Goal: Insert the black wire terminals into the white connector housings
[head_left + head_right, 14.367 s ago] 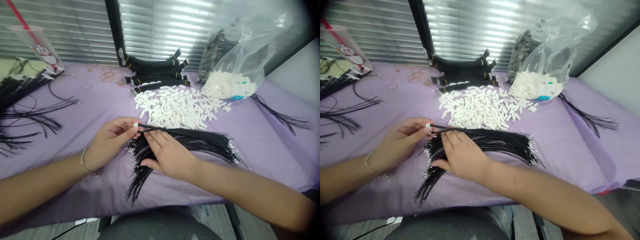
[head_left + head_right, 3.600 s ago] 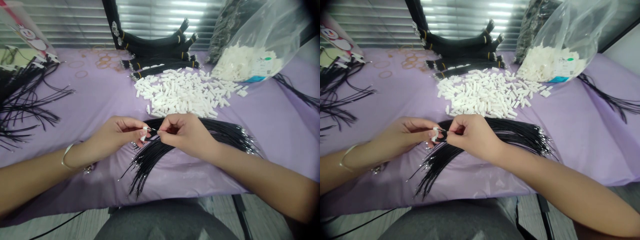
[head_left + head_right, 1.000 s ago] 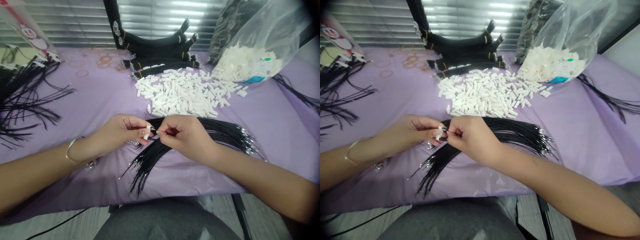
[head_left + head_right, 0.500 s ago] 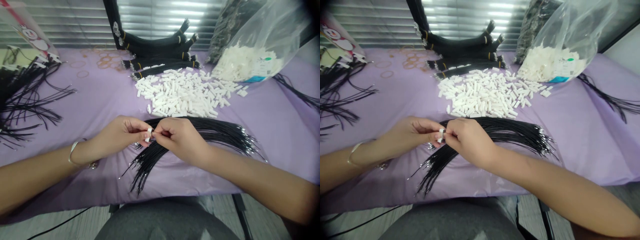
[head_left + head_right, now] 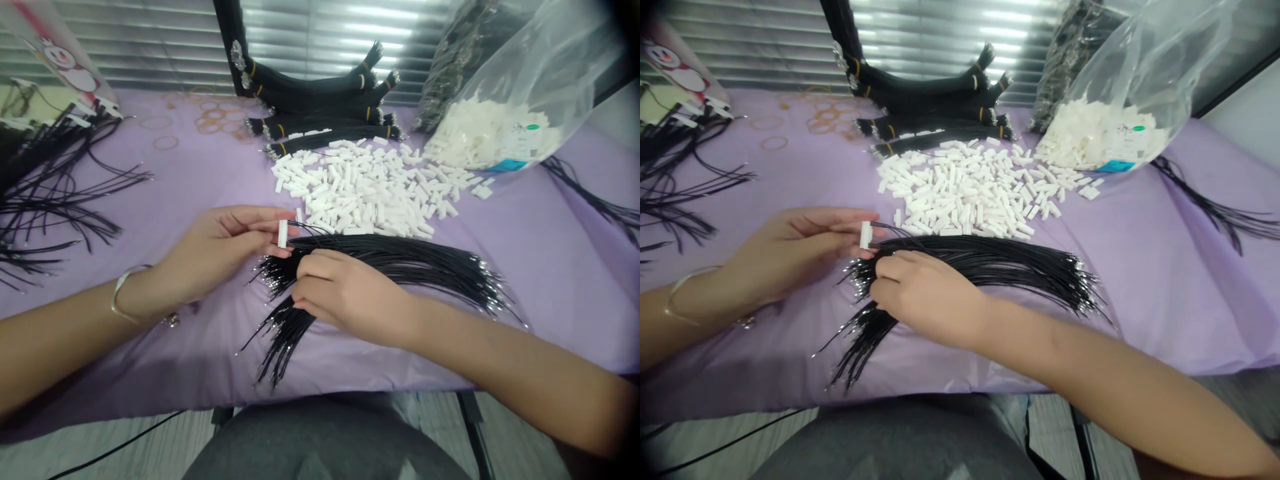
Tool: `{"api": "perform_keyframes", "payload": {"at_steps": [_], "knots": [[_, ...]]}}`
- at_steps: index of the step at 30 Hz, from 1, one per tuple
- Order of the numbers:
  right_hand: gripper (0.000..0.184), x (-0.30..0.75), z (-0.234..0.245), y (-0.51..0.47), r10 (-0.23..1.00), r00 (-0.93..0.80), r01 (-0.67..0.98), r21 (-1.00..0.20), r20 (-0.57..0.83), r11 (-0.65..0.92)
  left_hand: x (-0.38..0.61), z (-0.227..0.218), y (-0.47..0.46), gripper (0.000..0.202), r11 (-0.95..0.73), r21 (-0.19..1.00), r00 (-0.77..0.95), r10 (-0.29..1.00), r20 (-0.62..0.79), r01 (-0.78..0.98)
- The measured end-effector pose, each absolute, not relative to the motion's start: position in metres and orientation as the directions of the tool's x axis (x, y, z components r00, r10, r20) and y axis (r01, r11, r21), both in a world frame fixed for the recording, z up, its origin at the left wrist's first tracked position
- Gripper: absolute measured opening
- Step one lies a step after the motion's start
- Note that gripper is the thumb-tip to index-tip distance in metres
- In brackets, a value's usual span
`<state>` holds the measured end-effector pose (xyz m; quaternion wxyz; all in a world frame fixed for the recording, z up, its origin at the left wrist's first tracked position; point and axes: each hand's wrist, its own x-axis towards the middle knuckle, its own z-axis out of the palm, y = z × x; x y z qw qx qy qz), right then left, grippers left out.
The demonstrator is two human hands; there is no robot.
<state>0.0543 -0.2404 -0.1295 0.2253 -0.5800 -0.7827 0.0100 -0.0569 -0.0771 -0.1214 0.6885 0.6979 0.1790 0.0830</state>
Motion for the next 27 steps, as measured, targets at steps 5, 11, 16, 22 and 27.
{"api": "perform_keyframes", "payload": {"at_steps": [5, 11, 16, 22, 27], "knots": [[0.014, 0.062, -0.132, -0.236, 0.934, -0.252, 0.823, -0.452, 0.254, 0.345, -0.057, -0.123, -0.074, 0.038, -0.155, 0.968, 0.93, 0.342, -0.135, 0.197], [0.014, 0.063, -0.13, -0.235, 0.931, -0.256, 0.819, -0.452, 0.262, 0.353, -0.057, -0.125, -0.074, 0.039, -0.21, 0.966, 0.94, 0.334, -0.071, 0.148], [0.012, 0.062, -0.124, -0.234, 0.966, -0.229, 0.83, -0.494, 0.118, 0.258, -0.055, -0.129, -0.07, 0.035, -0.451, 0.886, 0.936, 0.346, 0.065, 0.106], [0.015, 0.054, -0.123, -0.236, 0.978, -0.205, 0.875, -0.441, 0.038, 0.201, -0.06, -0.13, -0.064, 0.022, -0.938, 0.292, 0.892, -0.035, 0.451, -0.185], [0.009, 0.057, -0.124, -0.239, 0.99, -0.099, 0.787, -0.602, 0.096, 0.138, -0.067, -0.125, -0.068, 0.024, -0.965, 0.138, 0.872, -0.134, 0.471, -0.223]]}}
